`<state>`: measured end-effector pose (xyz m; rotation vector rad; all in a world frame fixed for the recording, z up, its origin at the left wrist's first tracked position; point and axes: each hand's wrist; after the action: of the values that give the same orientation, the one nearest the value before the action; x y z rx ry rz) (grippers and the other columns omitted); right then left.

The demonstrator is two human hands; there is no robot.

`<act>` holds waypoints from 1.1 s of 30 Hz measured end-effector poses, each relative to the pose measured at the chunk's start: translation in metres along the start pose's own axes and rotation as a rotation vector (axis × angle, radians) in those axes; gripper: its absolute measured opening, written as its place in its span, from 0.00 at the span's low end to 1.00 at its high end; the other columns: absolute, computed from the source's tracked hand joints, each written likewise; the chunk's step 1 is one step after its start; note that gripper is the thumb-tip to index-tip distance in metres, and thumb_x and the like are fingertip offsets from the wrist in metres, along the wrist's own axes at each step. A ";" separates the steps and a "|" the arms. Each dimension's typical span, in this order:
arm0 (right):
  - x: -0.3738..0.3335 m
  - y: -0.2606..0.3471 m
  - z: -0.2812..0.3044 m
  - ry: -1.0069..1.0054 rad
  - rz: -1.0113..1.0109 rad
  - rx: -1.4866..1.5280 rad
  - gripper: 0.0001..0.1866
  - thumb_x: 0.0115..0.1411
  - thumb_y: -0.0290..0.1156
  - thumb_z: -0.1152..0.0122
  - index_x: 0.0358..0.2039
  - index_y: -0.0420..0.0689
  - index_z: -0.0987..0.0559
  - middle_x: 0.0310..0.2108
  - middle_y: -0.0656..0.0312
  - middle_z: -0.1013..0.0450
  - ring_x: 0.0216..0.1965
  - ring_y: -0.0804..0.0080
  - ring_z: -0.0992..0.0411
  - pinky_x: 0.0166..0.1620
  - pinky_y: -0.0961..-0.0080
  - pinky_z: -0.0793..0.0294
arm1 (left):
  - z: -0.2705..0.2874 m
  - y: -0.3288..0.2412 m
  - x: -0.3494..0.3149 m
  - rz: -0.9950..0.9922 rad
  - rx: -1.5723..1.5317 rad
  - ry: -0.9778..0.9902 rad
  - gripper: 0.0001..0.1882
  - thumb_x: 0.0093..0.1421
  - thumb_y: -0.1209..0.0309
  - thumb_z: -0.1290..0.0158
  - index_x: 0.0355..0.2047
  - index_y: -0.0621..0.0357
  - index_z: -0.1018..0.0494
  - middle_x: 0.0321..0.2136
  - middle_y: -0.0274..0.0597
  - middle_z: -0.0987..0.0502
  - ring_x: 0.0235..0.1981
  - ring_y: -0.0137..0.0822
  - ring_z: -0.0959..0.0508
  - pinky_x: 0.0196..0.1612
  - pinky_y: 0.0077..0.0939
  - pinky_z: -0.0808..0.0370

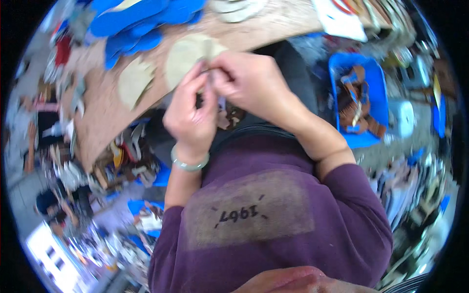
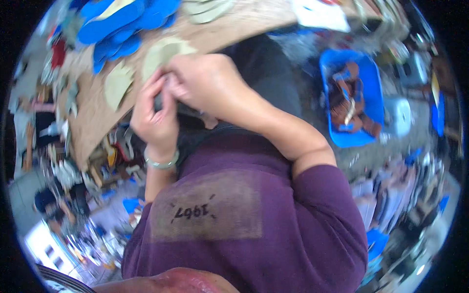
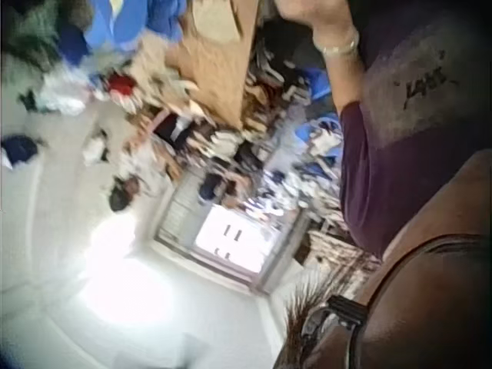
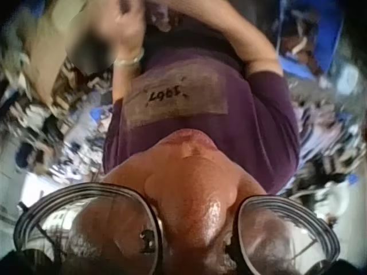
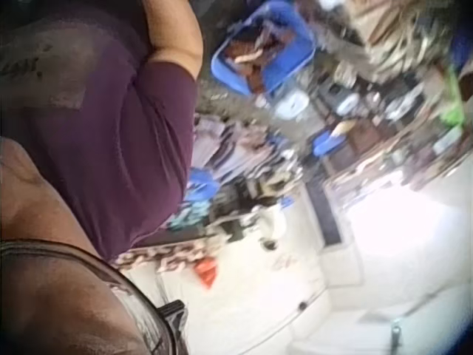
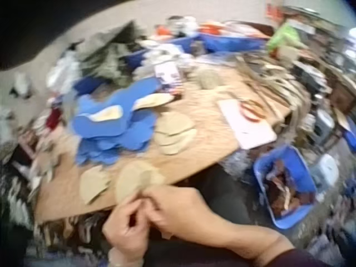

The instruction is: The person repeatedly picks up beige and brown insole pieces from a table, aligns them, and presses them together by hand. They handle the pieces one at a time, occasionally flipping them over and placing them back on the table or into a nearby bin.

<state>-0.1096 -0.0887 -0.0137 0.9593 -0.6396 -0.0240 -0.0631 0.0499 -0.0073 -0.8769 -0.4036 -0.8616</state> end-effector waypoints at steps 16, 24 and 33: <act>0.001 -0.013 -0.031 0.197 -0.310 0.581 0.05 0.57 0.23 0.44 0.33 0.38 0.23 0.24 0.67 0.26 0.24 0.86 0.31 0.27 0.85 0.30 | -0.003 0.018 0.000 0.748 -1.089 -0.133 0.13 0.68 0.66 0.54 0.40 0.65 0.27 0.28 0.35 0.24 0.26 0.21 0.27 0.30 0.16 0.29; 0.006 -0.008 -0.021 0.328 -0.270 0.820 0.09 0.60 0.30 0.41 0.36 0.37 0.23 0.29 0.60 0.23 0.31 0.77 0.25 0.34 0.79 0.25 | 0.004 0.006 0.006 0.432 -0.871 -0.100 0.14 0.68 0.70 0.55 0.48 0.66 0.28 0.42 0.46 0.22 0.38 0.29 0.21 0.41 0.20 0.24; -0.003 -0.021 -0.018 0.355 -0.276 0.680 0.12 0.61 0.26 0.45 0.23 0.36 0.21 0.20 0.61 0.25 0.19 0.78 0.28 0.23 0.82 0.30 | 0.017 0.001 -0.002 0.587 -0.591 0.052 0.12 0.67 0.73 0.57 0.43 0.67 0.25 0.37 0.44 0.20 0.32 0.25 0.24 0.36 0.18 0.27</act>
<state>-0.0974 -0.0867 -0.0383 1.6590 -0.1705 0.1244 -0.0635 0.0653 0.0011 -1.4213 0.1757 -0.4487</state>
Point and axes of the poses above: each hand's wrist, its own x-axis towards the middle knuckle, its own z-axis out of the back of the hand, y = z × x
